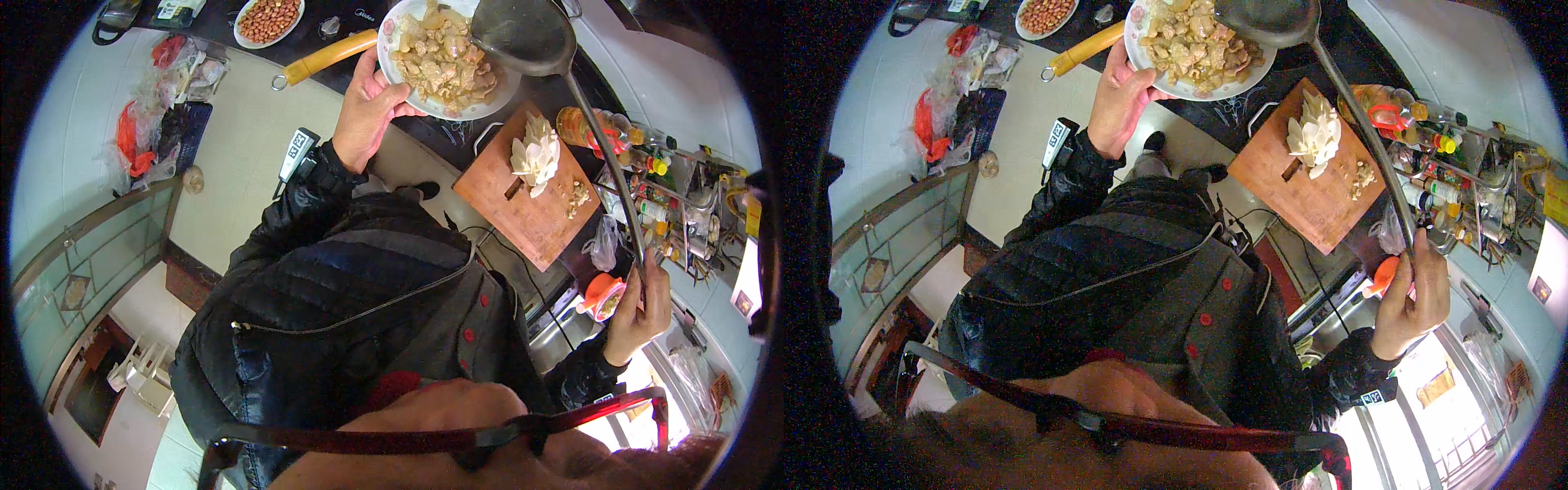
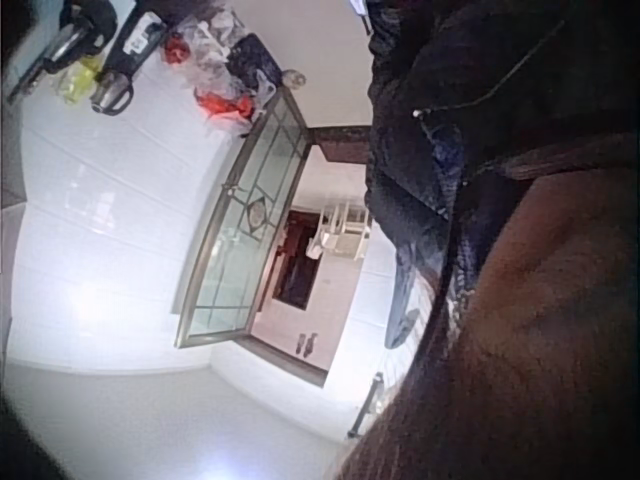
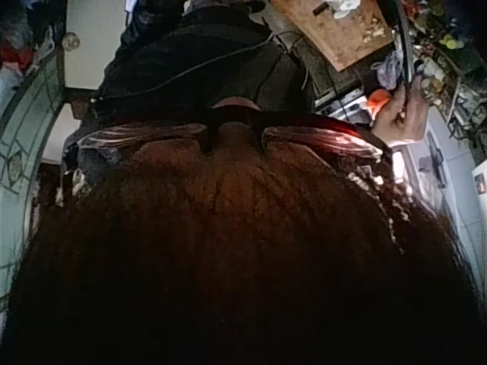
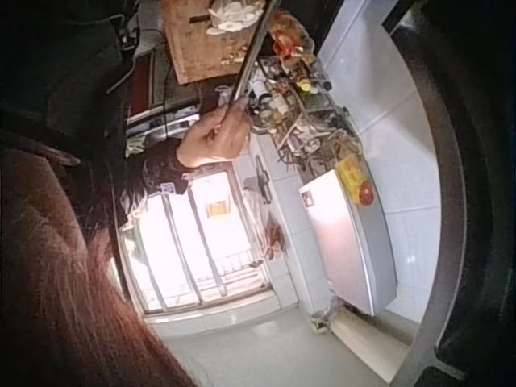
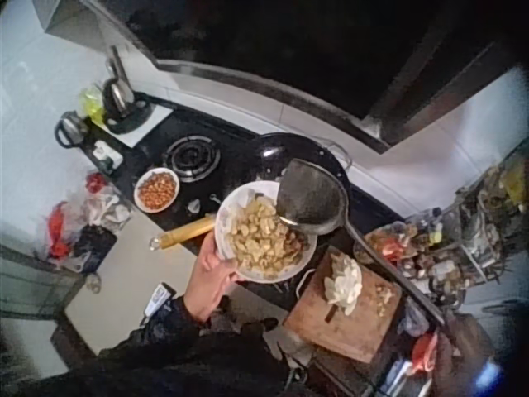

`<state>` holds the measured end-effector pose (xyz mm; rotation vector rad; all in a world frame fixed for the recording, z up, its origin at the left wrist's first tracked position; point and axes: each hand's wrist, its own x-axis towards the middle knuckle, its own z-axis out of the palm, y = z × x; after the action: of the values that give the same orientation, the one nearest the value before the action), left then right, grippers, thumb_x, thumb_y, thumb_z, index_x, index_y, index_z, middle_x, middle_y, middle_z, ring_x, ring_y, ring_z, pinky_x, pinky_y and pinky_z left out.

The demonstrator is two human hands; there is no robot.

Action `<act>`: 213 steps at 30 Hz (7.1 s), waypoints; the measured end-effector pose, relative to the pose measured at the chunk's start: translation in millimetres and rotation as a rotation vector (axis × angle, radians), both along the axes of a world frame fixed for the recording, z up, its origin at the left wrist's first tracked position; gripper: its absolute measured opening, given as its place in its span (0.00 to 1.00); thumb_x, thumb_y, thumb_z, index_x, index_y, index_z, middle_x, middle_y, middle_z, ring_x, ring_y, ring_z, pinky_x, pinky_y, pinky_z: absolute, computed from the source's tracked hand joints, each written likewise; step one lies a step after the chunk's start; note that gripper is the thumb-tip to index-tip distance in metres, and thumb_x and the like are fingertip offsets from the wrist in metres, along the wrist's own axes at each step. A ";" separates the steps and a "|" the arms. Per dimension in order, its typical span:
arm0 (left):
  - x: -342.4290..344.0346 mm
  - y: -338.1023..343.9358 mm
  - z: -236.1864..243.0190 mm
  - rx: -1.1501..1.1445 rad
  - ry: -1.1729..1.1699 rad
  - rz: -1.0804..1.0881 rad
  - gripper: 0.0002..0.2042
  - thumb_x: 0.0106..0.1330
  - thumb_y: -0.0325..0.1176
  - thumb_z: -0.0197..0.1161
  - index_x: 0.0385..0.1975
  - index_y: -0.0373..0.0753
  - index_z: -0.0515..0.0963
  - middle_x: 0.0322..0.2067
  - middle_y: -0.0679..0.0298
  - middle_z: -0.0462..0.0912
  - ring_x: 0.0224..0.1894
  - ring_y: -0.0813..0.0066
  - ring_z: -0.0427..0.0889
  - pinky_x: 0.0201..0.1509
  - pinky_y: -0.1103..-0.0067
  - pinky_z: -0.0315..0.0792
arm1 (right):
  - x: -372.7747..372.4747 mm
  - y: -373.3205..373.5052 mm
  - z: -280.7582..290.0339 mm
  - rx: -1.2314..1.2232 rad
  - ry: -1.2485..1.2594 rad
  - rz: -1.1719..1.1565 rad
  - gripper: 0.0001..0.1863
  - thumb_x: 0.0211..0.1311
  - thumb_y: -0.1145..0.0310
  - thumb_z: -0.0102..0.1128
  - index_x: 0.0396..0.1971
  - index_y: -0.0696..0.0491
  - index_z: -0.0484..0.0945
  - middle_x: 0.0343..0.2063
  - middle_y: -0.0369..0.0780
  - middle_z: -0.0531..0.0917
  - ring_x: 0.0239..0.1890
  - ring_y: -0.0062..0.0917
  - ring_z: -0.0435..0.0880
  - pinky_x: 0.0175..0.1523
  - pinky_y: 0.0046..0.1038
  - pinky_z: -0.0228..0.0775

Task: The person stir-fries pieces of meat in a wok, then transfers the cooked meat into a white bowl. Next, they add shredded vegetables to the wok and stir-fry them. The person uses a spatula to mix and lift the food while holding the wok handle.

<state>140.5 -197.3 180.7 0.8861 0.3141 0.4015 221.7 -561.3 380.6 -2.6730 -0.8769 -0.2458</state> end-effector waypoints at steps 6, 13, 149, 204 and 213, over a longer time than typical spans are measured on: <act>2.8 -2.1 -0.5 -0.001 0.002 0.002 0.31 0.65 0.21 0.53 0.68 0.37 0.51 0.53 0.55 0.78 0.49 0.64 0.82 0.46 0.68 0.83 | 2.9 9.4 -1.7 -0.019 0.008 0.044 0.15 0.58 0.82 0.59 0.45 0.60 0.82 0.30 0.44 0.82 0.31 0.31 0.81 0.38 0.28 0.72; 6.1 -1.9 -0.4 0.006 0.073 -0.034 0.32 0.64 0.21 0.53 0.69 0.38 0.49 0.56 0.55 0.76 0.50 0.63 0.82 0.47 0.68 0.83 | 17.5 -3.3 -9.7 0.044 0.269 -0.100 0.16 0.56 0.82 0.59 0.46 0.59 0.82 0.29 0.41 0.81 0.32 0.21 0.79 0.38 0.24 0.69; 2.4 -1.3 11.6 0.013 0.006 -0.059 0.33 0.63 0.17 0.52 0.69 0.38 0.51 0.54 0.54 0.75 0.48 0.65 0.83 0.42 0.71 0.85 | 6.3 14.2 -18.3 -0.071 -0.371 0.101 0.15 0.48 0.81 0.61 0.39 0.57 0.84 0.36 0.42 0.86 0.34 0.34 0.84 0.39 0.30 0.74; -23.8 -5.9 17.7 0.031 -0.009 -0.023 0.33 0.63 0.18 0.53 0.69 0.37 0.50 0.58 0.53 0.72 0.53 0.62 0.80 0.44 0.68 0.85 | -4.9 -8.1 -30.8 0.086 -0.430 0.087 0.14 0.50 0.84 0.63 0.39 0.61 0.82 0.36 0.46 0.86 0.35 0.37 0.84 0.41 0.31 0.74; -28.7 -6.9 18.3 0.012 0.043 -0.005 0.33 0.60 0.17 0.53 0.68 0.38 0.53 0.58 0.56 0.72 0.55 0.65 0.78 0.49 0.69 0.83 | 8.2 -12.1 -46.4 0.177 -0.300 -0.106 0.12 0.54 0.80 0.65 0.40 0.60 0.82 0.34 0.46 0.85 0.34 0.35 0.84 0.41 0.30 0.75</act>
<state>111.8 -204.2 199.1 0.9082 0.3497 0.3801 229.9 -573.4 334.2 -2.5566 -0.7552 -0.7303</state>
